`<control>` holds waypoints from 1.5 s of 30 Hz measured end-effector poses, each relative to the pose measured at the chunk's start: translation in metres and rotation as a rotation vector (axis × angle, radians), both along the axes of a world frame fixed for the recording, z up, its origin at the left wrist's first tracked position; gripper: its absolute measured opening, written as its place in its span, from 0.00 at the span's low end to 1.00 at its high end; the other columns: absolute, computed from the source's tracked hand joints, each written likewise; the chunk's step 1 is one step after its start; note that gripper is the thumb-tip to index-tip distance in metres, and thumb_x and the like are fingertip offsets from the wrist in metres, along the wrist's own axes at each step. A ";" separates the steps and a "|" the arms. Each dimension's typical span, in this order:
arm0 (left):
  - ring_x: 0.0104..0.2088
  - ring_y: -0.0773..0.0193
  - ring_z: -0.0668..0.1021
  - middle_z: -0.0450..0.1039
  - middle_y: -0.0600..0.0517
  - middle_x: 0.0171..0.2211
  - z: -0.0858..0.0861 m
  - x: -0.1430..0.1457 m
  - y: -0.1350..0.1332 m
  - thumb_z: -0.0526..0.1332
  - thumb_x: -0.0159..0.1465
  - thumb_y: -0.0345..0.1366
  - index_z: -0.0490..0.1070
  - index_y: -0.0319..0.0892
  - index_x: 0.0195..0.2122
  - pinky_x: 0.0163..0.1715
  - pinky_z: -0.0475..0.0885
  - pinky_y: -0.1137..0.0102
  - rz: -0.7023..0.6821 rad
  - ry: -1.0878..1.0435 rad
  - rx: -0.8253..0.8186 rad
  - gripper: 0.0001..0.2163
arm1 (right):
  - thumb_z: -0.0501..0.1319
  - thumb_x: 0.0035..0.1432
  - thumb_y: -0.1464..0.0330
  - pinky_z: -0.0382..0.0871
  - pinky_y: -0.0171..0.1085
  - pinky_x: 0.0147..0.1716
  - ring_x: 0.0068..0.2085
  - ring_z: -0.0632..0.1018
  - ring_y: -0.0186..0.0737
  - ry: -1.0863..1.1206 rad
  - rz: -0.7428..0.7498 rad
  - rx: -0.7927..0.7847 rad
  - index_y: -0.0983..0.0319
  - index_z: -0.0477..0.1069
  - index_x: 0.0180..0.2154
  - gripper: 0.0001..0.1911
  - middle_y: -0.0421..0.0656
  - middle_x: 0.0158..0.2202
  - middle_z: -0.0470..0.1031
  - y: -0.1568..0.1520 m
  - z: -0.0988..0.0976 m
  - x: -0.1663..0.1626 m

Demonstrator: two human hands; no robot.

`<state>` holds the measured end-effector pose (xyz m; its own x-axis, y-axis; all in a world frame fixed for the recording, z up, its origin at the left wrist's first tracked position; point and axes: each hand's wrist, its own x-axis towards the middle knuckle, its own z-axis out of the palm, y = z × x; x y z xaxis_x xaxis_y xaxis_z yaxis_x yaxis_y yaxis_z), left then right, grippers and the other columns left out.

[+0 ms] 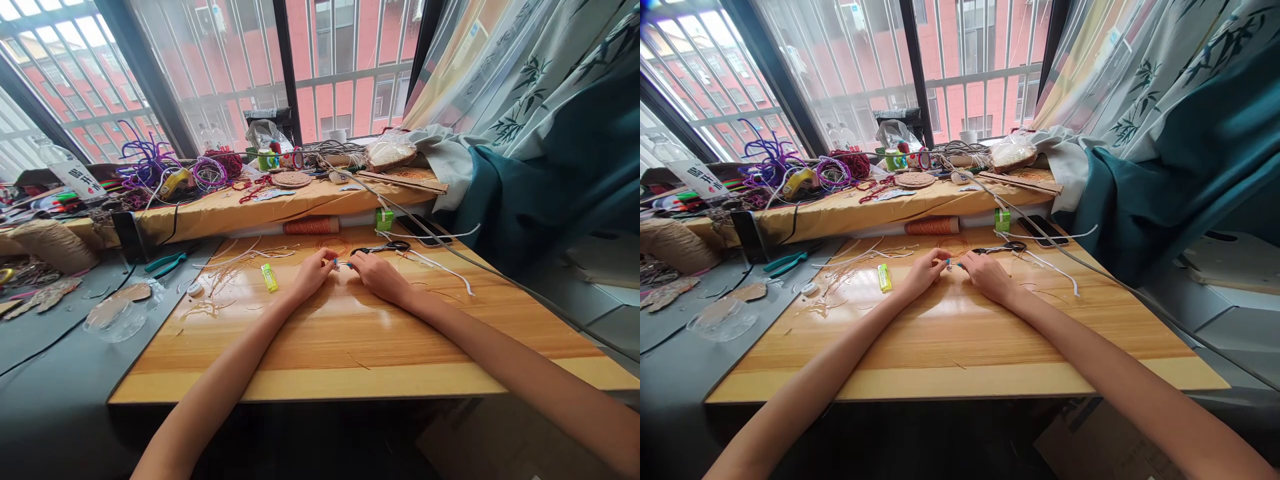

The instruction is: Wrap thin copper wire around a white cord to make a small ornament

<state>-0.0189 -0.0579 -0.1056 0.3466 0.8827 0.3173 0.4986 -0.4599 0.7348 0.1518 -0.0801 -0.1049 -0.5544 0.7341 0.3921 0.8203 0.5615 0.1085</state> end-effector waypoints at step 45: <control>0.39 0.67 0.72 0.72 0.49 0.38 0.000 0.000 0.001 0.53 0.54 0.29 0.69 0.38 0.39 0.41 0.64 0.73 -0.086 0.072 -0.011 0.12 | 0.42 0.58 0.70 0.45 0.33 0.20 0.28 0.68 0.32 -0.120 -0.110 0.019 0.64 0.63 0.37 0.13 0.44 0.35 0.67 -0.005 0.002 -0.001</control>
